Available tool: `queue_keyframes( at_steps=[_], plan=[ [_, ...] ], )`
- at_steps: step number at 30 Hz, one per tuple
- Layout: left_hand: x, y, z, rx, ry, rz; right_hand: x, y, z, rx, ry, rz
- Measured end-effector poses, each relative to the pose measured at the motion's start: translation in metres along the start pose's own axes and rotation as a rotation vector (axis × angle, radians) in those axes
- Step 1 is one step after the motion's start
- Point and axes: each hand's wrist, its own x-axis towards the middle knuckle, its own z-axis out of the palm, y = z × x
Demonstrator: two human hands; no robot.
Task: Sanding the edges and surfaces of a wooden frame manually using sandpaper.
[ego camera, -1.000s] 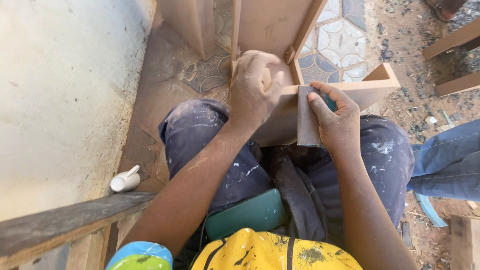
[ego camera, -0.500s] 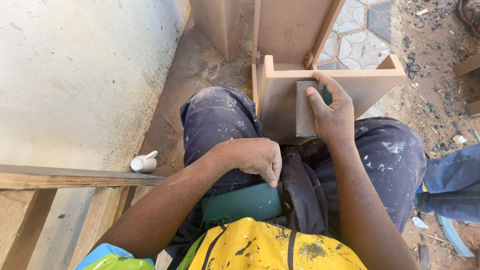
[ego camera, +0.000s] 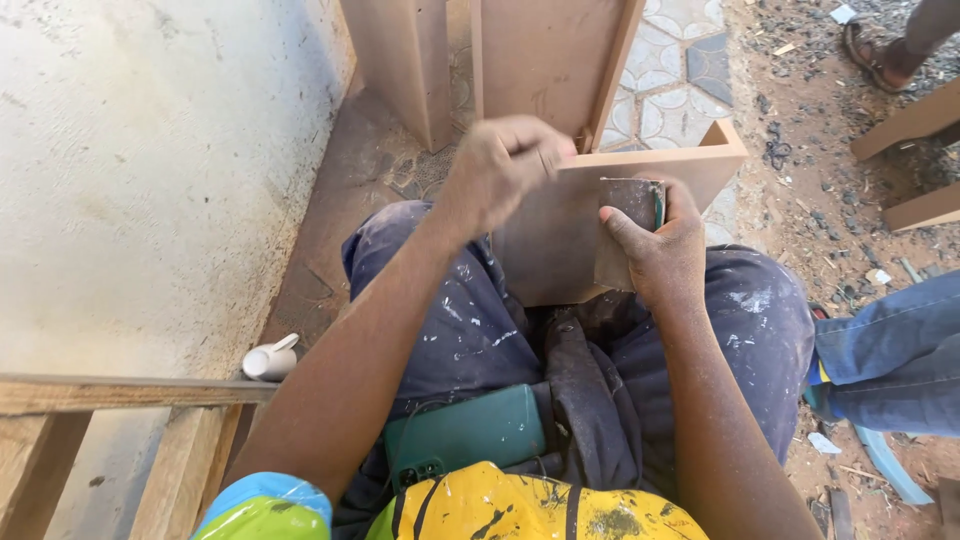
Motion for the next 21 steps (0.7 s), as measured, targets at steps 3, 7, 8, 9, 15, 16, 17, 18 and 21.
queue_keyframes(
  at_steps=[3, 7, 8, 9, 15, 16, 17, 18, 21],
  plan=[
    [0.034, -0.029, -0.006, 0.059, 0.284, 0.113, 0.000, -0.010, -0.001, -0.074, 0.012, 0.082],
    [0.063, -0.106, 0.004, 0.059, 0.331, -0.143, 0.007, -0.004, 0.003, -0.215, 0.086, -0.158],
    [0.068, -0.128, 0.009, 0.013, 0.306, -0.304, 0.010, 0.001, 0.004, -0.267, 0.142, -0.254],
    [0.068, -0.125, 0.008, 0.008, 0.303, -0.301, 0.018, 0.002, 0.002, -0.272, 0.146, -0.254],
    [0.063, -0.119, 0.016, -0.206, 0.156, -0.416, 0.054, 0.029, 0.011, -0.780, 0.197, -0.511],
    [0.064, -0.115, 0.020, -0.260, 0.146, -0.427, 0.050, 0.026, 0.023, -0.885, 0.112, -0.500],
    [0.065, -0.111, 0.024, -0.314, 0.136, -0.439, 0.047, 0.023, 0.034, -0.988, 0.027, -0.487],
    [0.066, -0.107, 0.024, -0.319, 0.131, -0.437, 0.037, 0.010, 0.048, -0.995, 0.028, -0.484],
    [0.066, -0.103, 0.023, -0.398, 0.063, -0.459, 0.017, -0.011, 0.075, -0.929, -0.175, -0.533]
  ],
)
